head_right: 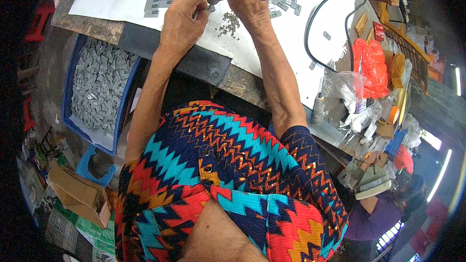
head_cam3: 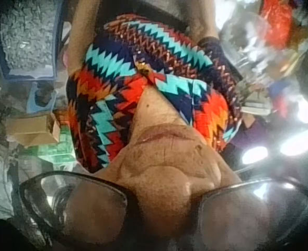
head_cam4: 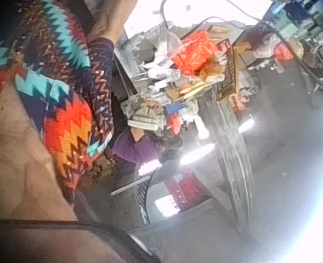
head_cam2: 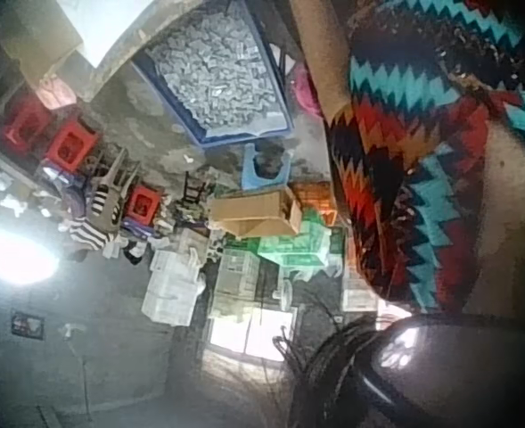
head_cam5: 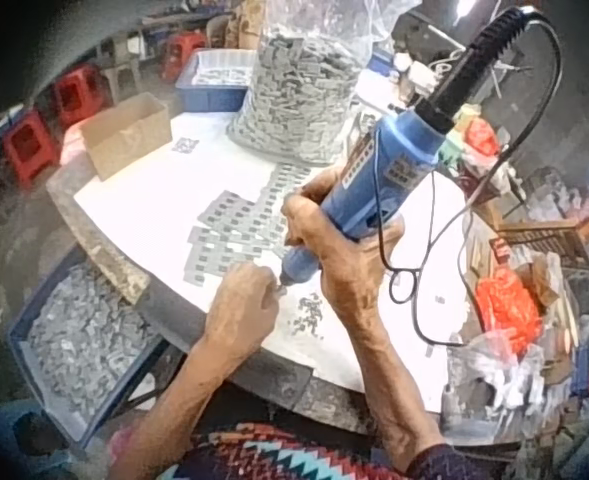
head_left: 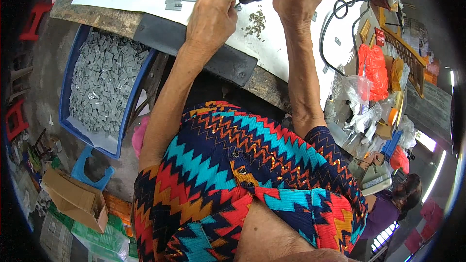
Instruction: Assembling small metal components using an electric screwdriver at a workbench.
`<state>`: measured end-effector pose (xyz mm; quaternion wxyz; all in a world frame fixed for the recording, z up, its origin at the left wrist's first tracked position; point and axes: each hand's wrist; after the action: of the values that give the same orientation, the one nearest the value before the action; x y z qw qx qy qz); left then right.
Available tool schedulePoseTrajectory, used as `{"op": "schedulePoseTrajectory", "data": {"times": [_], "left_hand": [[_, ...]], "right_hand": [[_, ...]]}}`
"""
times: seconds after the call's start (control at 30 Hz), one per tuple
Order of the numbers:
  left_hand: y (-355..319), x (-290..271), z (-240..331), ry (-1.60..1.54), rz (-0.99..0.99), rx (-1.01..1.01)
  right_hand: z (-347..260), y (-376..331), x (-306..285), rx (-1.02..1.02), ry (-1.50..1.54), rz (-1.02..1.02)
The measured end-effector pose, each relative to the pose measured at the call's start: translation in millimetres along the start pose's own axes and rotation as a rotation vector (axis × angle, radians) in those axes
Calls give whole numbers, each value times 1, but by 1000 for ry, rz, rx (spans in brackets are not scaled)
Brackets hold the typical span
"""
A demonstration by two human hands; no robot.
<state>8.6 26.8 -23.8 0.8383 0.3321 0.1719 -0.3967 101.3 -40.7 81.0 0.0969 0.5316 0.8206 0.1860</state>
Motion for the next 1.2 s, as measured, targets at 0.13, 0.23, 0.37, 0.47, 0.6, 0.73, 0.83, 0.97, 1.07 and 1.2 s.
{"op": "schedulePoseTrajectory", "data": {"times": [0.13,0.23,0.37,0.47,0.6,0.73,0.83,0.97,1.07,1.2], "left_hand": [[0,-1,0,8,-7,-20],[1,0,-1,-13,-22,-36],[1,-2,-1,-15,-34,-55],[1,-2,-2,-33,-35,-49],[3,-2,-1,-37,-42,-70],[3,-3,-2,-35,-53,-63],[3,-3,-1,-37,-43,-57],[4,-5,-2,-58,-50,-66],[3,-4,-3,-57,-46,-65],[-1,-4,2,-16,-28,-58]], "right_hand": [[-1,-2,4,24,18,36],[-2,-1,1,3,-12,-13],[-4,-2,3,47,-11,-9],[-5,-3,5,38,14,-37],[-8,-2,6,151,-99,-3],[17,-3,2,-1,-158,-63],[12,-5,6,-210,-322,-109],[4,-3,4,194,-166,-68],[10,-1,-2,78,10,-184],[9,0,-8,120,171,-145]]}}
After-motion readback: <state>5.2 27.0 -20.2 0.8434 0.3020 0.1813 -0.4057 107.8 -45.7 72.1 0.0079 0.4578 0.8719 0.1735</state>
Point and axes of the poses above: each hand's wrist, its own y-axis towards the middle knuckle, its own x-axis out of the palm, z = x × y, and after that the axes turned 6 degrees about z, right-handed
